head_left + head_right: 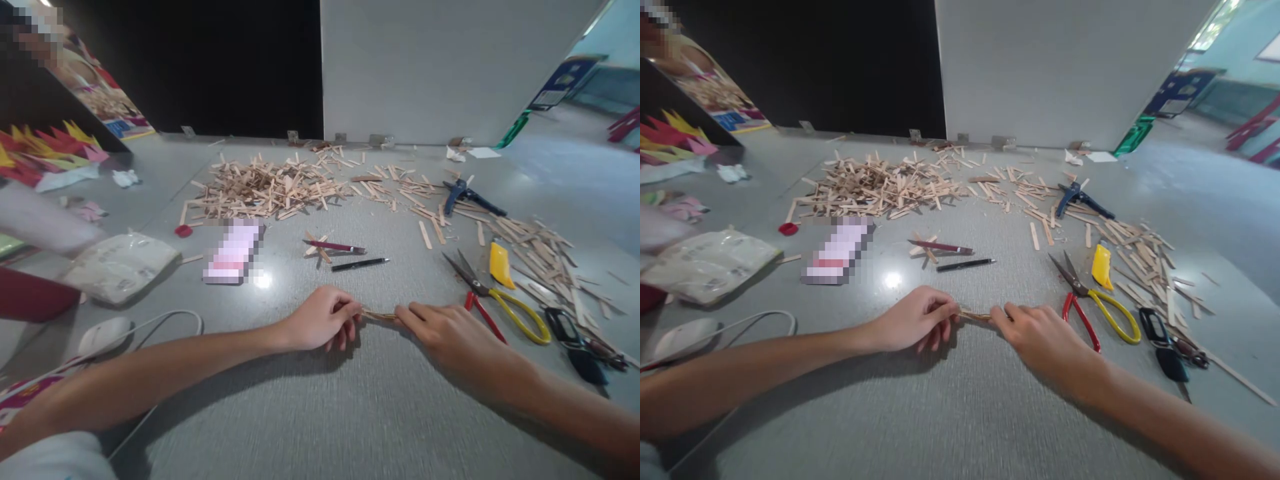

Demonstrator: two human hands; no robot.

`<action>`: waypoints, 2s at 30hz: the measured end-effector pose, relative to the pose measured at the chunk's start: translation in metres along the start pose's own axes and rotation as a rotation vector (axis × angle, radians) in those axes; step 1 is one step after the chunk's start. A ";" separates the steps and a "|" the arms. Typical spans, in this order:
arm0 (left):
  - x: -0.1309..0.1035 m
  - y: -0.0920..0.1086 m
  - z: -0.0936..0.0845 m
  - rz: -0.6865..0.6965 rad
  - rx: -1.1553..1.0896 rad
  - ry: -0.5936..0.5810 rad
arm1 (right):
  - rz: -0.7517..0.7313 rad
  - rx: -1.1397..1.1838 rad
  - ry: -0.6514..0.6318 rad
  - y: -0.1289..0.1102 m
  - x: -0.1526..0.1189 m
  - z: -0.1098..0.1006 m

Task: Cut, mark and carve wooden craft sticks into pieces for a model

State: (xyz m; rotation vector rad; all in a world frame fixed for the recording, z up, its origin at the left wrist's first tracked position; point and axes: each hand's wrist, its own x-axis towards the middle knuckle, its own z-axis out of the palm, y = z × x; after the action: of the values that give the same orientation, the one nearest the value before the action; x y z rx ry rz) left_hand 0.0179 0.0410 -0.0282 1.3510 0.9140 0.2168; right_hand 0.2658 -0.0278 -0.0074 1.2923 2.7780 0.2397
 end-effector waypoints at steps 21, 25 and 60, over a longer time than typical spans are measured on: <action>0.000 -0.005 0.006 0.064 0.105 0.037 | 0.018 -0.208 0.050 -0.018 0.000 0.002; 0.000 -0.009 0.006 0.105 0.125 0.052 | 0.028 -0.326 0.035 -0.028 0.005 -0.004; 0.000 -0.014 0.012 0.144 0.115 0.175 | 0.023 -0.028 -0.123 -0.001 0.015 -0.002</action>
State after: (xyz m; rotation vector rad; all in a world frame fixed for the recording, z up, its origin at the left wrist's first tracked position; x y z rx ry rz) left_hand 0.0209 0.0284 -0.0415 1.5244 0.9872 0.4029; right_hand 0.2553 -0.0167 -0.0054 1.2878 2.6494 0.1925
